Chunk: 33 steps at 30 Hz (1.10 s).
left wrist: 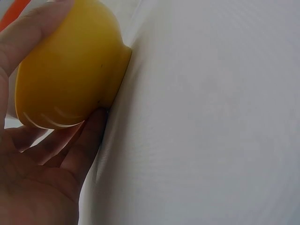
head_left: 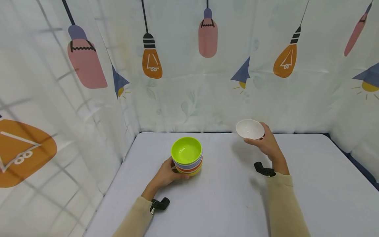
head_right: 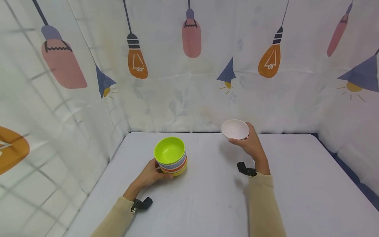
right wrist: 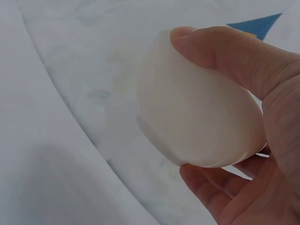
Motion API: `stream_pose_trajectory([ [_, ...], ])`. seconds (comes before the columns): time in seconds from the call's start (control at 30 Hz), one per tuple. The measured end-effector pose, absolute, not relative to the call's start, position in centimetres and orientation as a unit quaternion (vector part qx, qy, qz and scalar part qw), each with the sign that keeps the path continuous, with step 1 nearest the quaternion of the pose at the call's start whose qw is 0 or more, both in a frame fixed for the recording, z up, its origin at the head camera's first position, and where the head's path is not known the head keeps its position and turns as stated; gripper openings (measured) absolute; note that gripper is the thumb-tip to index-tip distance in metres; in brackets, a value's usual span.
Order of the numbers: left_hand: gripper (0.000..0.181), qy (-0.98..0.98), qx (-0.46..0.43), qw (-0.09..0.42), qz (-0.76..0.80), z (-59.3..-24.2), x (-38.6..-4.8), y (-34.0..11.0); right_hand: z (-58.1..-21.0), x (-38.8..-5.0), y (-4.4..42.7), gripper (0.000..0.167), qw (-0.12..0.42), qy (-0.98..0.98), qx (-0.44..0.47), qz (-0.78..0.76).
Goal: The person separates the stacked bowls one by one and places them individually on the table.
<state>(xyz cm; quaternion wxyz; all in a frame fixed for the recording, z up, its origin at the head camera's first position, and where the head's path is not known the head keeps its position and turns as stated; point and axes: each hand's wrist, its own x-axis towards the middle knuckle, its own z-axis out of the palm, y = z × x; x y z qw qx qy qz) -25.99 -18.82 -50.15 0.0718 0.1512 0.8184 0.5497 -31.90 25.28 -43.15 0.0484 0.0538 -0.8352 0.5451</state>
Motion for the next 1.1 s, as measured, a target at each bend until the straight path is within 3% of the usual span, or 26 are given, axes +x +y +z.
stream_pose_trajectory([
  [0.47,0.085,0.814,0.154,0.076,0.554,-49.9,-25.8,-18.7,-45.6,-31.6,27.9,0.108,0.074,-0.849,0.000,0.523],
  [0.73,0.084,0.816,0.156,0.072,0.551,-49.8,-25.8,-18.7,-47.1,-31.9,29.4,0.106,0.067,-0.854,-0.023,0.516],
  [1.1,0.085,0.820,0.146,0.073,0.549,-50.0,-25.8,-18.7,-48.6,-31.9,30.5,0.115,0.051,-0.854,-0.066,0.513],
])
